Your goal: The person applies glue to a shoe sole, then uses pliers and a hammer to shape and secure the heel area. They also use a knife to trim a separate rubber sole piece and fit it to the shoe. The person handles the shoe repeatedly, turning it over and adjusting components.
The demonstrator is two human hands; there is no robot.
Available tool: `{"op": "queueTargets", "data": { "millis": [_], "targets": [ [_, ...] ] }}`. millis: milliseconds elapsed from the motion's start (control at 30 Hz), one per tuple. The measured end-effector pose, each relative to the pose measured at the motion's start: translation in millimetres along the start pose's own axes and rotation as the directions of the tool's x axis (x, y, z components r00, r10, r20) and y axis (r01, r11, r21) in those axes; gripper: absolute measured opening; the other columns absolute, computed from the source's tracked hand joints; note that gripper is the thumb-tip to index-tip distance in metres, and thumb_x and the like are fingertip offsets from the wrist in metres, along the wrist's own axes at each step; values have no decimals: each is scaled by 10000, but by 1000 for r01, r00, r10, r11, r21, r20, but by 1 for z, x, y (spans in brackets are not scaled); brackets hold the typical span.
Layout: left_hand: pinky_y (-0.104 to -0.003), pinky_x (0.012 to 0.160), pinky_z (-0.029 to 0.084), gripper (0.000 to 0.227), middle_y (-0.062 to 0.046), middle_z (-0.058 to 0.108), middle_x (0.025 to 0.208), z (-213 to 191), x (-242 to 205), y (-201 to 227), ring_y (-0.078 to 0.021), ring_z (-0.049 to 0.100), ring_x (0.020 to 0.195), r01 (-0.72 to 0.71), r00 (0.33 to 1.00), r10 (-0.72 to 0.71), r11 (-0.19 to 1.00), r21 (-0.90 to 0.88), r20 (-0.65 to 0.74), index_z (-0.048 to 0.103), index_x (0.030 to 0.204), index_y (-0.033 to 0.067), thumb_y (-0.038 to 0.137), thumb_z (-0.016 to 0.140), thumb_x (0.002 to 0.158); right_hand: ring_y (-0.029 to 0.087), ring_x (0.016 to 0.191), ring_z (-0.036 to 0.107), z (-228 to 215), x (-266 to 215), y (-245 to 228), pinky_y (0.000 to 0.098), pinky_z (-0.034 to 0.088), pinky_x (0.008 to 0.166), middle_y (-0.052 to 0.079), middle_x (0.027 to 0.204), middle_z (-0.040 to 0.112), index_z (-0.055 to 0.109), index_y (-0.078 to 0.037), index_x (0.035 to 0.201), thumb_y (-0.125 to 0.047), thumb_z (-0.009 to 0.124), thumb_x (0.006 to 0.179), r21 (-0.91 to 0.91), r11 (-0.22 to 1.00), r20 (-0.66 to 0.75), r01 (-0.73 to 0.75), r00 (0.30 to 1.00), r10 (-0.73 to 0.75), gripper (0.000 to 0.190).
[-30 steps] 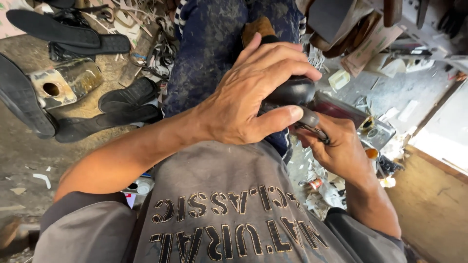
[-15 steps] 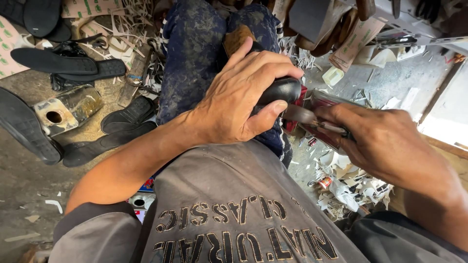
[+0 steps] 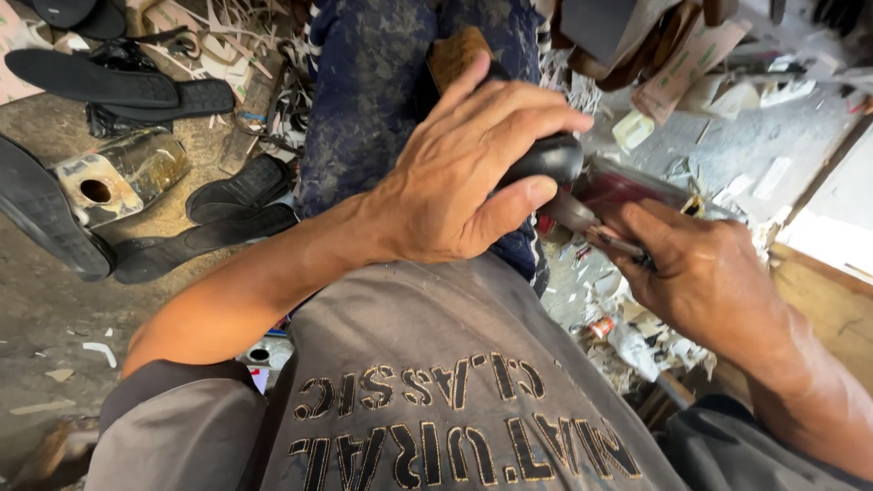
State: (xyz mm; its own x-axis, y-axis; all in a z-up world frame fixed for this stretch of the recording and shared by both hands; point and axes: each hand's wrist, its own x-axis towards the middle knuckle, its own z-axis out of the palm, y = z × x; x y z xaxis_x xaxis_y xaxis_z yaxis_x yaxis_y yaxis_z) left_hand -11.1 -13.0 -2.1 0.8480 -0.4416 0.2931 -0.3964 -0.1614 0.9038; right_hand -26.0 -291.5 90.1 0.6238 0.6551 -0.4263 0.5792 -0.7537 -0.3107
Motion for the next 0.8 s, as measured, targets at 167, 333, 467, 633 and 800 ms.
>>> {"op": "queueTargets", "data": {
  "millis": [167,333,467,633,800],
  "targets": [
    [-727,1239,168,424,-92,589,1372,-4,2,13,-300,544,1393,128,992,-128,990,-65,8,541,1366,125,371,389,1057,232,546,620,2,5,-5,405,519,483,71,841,650,556,-44,1049,-31,664,950,51,998,-6,-29,1000,29,147],
    [-703,1229,198,422,-107,581,1351,-9,3,11,-316,602,1299,126,992,-125,990,-66,19,546,1339,122,362,416,1018,168,498,597,0,14,-10,352,539,431,83,902,688,551,-69,990,-63,610,1017,3,1000,-49,-17,999,17,65],
    [-683,1253,229,407,-106,580,1361,-15,4,6,-299,599,1305,113,994,-113,991,-66,9,510,1366,110,322,439,1025,240,701,736,-2,29,-1,374,603,553,100,951,743,636,-39,1283,-163,619,1025,135,989,-67,60,996,-52,287],
    [-659,1274,216,406,-113,574,1382,-16,4,6,-296,585,1333,137,990,-135,988,-72,28,500,1381,126,335,424,1041,236,529,674,-14,40,0,385,476,498,57,740,730,650,-115,1112,-262,594,1000,340,940,105,-23,994,-13,193],
    [-668,1263,212,412,-109,578,1349,-15,2,4,-285,574,1312,119,992,-116,990,-81,48,522,1351,107,296,461,990,117,399,571,22,27,2,235,529,325,47,661,657,670,-67,1008,-242,520,1056,360,925,-100,120,991,-89,236]
  ]
}}
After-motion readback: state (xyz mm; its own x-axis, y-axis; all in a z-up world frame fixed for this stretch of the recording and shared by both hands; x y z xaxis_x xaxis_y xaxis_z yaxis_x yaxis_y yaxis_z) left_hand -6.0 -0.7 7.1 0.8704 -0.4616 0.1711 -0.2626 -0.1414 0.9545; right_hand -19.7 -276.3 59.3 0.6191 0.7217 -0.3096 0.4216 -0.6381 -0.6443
